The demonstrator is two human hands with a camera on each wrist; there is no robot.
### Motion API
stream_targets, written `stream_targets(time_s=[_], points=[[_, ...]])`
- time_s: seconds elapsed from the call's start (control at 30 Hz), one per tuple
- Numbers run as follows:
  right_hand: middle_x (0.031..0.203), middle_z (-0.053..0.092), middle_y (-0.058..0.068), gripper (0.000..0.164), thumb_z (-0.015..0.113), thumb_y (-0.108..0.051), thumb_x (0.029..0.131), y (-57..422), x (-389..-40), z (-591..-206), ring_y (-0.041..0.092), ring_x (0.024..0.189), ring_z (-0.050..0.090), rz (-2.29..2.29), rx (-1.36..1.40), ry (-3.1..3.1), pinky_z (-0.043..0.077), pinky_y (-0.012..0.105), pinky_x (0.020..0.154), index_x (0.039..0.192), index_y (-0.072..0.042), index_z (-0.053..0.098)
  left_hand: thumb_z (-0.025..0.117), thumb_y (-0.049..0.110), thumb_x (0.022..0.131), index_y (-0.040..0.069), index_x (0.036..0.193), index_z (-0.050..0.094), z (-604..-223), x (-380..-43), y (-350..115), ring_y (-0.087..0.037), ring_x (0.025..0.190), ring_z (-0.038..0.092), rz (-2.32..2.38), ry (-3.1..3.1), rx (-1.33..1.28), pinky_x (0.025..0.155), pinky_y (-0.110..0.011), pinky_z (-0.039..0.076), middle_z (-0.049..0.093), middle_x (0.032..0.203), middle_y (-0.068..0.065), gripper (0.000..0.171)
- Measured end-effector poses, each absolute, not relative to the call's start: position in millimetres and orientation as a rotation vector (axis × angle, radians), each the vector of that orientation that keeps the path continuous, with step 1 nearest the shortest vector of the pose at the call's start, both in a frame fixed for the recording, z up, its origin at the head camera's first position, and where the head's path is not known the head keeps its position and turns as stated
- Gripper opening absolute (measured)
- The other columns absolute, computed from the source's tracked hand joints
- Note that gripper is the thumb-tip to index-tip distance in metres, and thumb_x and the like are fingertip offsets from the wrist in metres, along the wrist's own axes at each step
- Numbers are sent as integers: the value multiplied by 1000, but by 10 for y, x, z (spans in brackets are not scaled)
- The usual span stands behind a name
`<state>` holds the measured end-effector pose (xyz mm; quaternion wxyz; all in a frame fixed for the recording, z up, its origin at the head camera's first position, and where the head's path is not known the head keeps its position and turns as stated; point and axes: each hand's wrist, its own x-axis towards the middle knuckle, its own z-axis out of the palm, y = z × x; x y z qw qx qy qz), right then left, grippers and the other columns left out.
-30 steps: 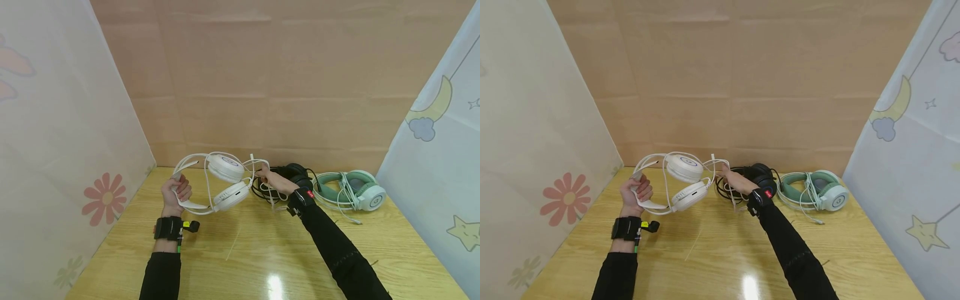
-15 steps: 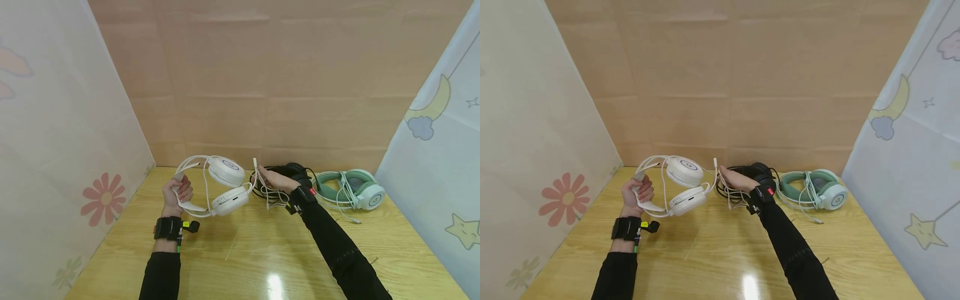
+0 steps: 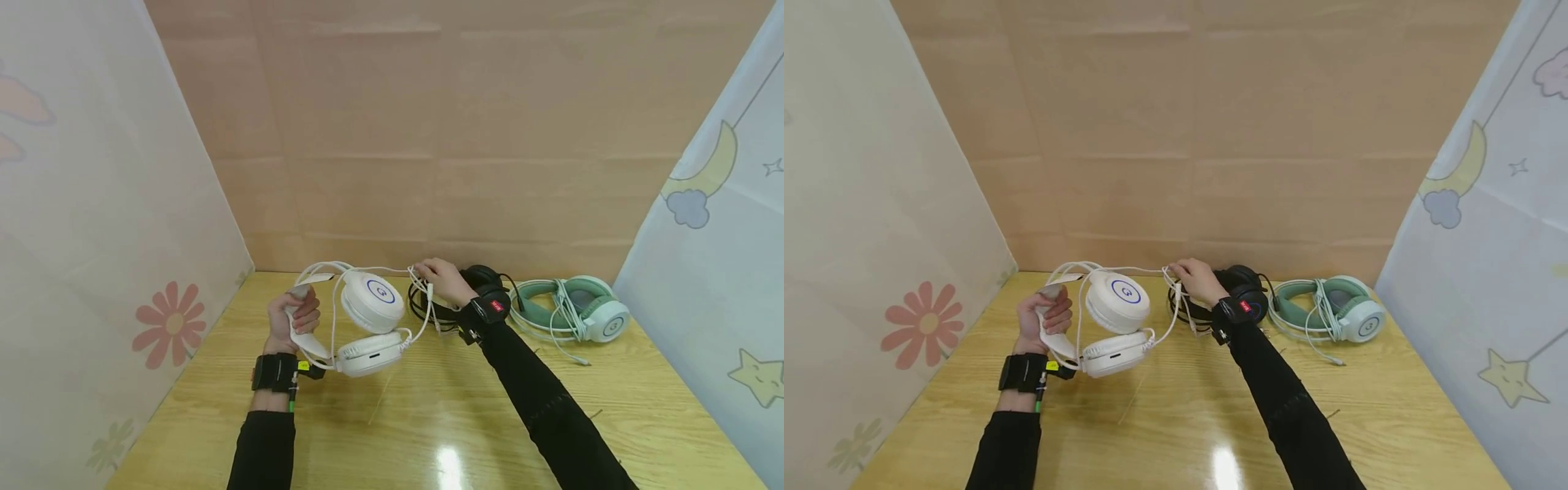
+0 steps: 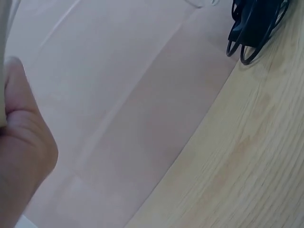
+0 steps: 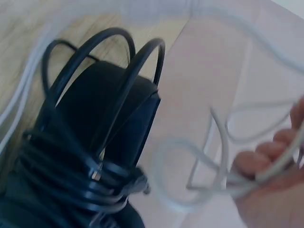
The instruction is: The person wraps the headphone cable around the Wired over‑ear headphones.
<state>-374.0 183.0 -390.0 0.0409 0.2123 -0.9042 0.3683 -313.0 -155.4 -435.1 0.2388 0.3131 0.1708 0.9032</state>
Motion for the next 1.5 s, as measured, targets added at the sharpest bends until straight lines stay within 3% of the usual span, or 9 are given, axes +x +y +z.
stream_targets(time_s=[0.13, 0.23, 0.4, 0.6, 0.73, 0.97, 1.13, 1.3, 1.5], points=[[63, 40, 1, 42, 48, -35, 103, 1758, -3743, -3897, 18, 57, 38, 1065, 513, -2721, 30, 29, 57, 73, -7, 57, 19, 4, 82, 2, 87, 54, -4345, -3135, -1512, -7, 42, 17, 2409, 469, 870, 37, -17, 15, 17, 58, 4, 36], [62, 47, 6, 39, 51, -32, 101, 1729, -3696, -3930, 20, 56, 44, 1022, 516, -2705, 33, 30, 56, 73, -8, 61, 20, 4, 82, 1, 88, 55, -4346, -3142, -1486, -6, 42, 17, 2414, 445, 864, 37, -17, 12, 17, 58, 4, 35], [93, 72, 10, 26, 56, -29, 99, 1714, -3622, -4071, 26, 82, 68, 1007, 648, -2675, 53, 39, 73, 104, -8, 71, 25, 6, 83, 2, 89, 54, -4351, -3142, -1476, -5, 42, 17, 2472, 374, 809, 38, -16, 9, 17, 58, 5, 30], [101, 71, 11, 36, 51, -21, 102, 1691, -3575, -4252, 25, 83, 67, 925, 830, -2697, 52, 39, 71, 136, -13, 57, 26, 9, 82, 6, 81, 44, -4346, -3120, -1477, -5, 45, 16, 2564, 271, 633, 41, -16, 20, 16, 60, 7, 18], [115, 70, 7, 35, 43, -16, 102, 1669, -3486, -4337, 23, 102, 65, 958, 863, -2741, 51, 42, 87, 130, -16, 63, 28, 10, 81, 10, 75, 34, -4328, -3099, -1476, -6, 47, 14, 2636, 250, 469, 43, -17, 19, 15, 62, 8, 8], [77, 56, -5, 32, 44, -40, 102, 1658, -3421, -4396, 13, 71, 51, 1022, 763, -2709, 41, 31, 66, 82, -23, 62, 22, 11, 82, 11, 71, 33, -4287, -3073, -1412, -6, 48, 11, 2758, 336, 300, 45, -18, 14, 12, 63, 8, 16], [78, 53, -4, 23, 49, -33, 102, 1660, -3429, -4404, 14, 74, 48, 1000, 798, -2634, 39, 32, 68, 92, -23, 67, 19, 11, 83, 12, 70, 35, -4259, -3058, -1327, -7, 47, 11, 2804, 356, 306, 44, -18, 13, 13, 62, 8, 21], [94, 50, 3, 23, 49, -25, 103, 1710, -3407, -4477, 15, 85, 45, 1097, 799, -2574, 43, 32, 70, 107, -15, 70, 18, 10, 84, 12, 64, 35, -4238, -3056, -1239, -7, 48, 9, 2897, 425, 231, 43, -19, 13, 13, 59, 7, 27], [91, 61, 6, 29, 44, -23, 105, 1664, -3364, -4491, 17, 83, 51, 1130, 880, -2537, 41, 37, 80, 89, -10, 65, 21, 8, 84, 15, 60, 31, -4174, -3045, -1166, -7, 48, 9, 3032, 425, 39, 33, -20, 23, 14, 57, 8, 26]])
